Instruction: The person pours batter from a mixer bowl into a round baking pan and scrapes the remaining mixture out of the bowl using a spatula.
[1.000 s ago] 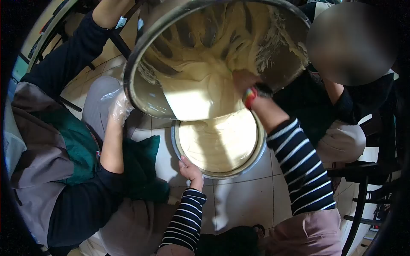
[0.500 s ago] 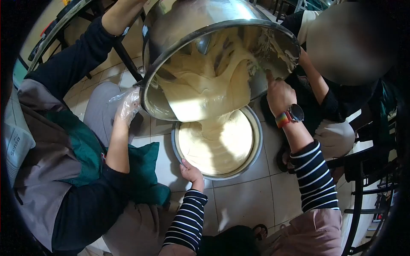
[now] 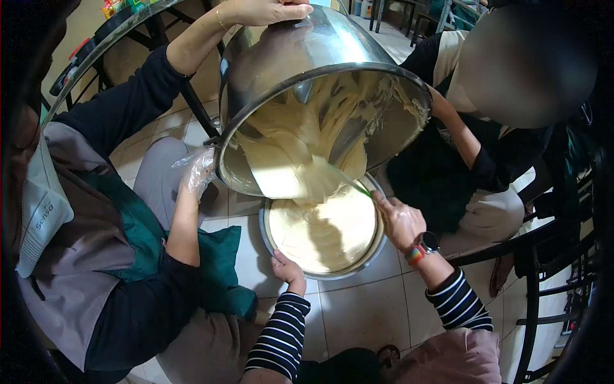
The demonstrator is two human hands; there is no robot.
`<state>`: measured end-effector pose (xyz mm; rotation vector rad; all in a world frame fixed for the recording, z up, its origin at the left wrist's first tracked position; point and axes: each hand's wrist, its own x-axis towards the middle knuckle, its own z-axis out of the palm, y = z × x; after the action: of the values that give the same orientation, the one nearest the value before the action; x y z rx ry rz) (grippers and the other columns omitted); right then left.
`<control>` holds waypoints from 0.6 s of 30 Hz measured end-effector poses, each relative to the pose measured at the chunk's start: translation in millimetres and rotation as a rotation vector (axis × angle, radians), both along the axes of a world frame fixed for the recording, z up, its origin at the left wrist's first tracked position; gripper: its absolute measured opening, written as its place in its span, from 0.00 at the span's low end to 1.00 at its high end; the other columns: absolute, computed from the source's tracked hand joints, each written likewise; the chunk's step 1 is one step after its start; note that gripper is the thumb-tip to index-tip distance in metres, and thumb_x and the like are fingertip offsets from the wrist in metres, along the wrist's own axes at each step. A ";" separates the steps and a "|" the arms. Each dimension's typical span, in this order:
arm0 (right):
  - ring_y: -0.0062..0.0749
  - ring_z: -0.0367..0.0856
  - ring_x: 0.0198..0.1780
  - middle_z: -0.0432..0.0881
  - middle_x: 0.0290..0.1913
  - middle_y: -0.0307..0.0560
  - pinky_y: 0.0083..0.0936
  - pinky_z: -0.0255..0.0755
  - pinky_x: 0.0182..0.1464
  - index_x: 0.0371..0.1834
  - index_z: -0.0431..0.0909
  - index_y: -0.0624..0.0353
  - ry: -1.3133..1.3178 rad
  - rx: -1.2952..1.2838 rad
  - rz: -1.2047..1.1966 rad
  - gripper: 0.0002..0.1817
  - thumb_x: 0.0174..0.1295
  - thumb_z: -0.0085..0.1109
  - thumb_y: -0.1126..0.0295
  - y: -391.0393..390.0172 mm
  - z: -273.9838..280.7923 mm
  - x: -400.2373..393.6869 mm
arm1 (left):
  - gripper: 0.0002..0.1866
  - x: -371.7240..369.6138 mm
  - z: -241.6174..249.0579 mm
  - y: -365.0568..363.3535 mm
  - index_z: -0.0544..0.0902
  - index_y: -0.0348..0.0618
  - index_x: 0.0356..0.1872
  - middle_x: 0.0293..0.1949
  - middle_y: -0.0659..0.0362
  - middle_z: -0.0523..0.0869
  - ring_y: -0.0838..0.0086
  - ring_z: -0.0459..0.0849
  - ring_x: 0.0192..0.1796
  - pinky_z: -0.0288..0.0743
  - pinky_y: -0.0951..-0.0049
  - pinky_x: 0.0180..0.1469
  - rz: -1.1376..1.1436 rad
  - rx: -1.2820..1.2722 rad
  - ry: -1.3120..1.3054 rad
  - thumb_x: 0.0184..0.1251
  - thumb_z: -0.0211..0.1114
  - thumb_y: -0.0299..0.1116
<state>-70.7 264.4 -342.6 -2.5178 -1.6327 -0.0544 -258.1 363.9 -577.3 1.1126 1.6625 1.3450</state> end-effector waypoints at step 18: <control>0.42 0.76 0.27 0.75 0.25 0.54 0.33 0.70 0.28 0.53 0.63 0.54 0.041 -0.125 0.141 0.22 0.52 0.42 0.72 66.3 -12.1 16.6 | 0.21 1.3 2.2 -1.1 0.73 0.28 0.33 0.29 0.48 0.79 0.67 0.75 0.31 0.68 0.72 0.37 -0.021 -0.041 -0.124 0.65 0.45 0.41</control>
<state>-54.1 330.7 -354.7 -2.4652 -1.8466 0.1169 -256.9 362.8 -575.1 0.9993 1.5775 1.3332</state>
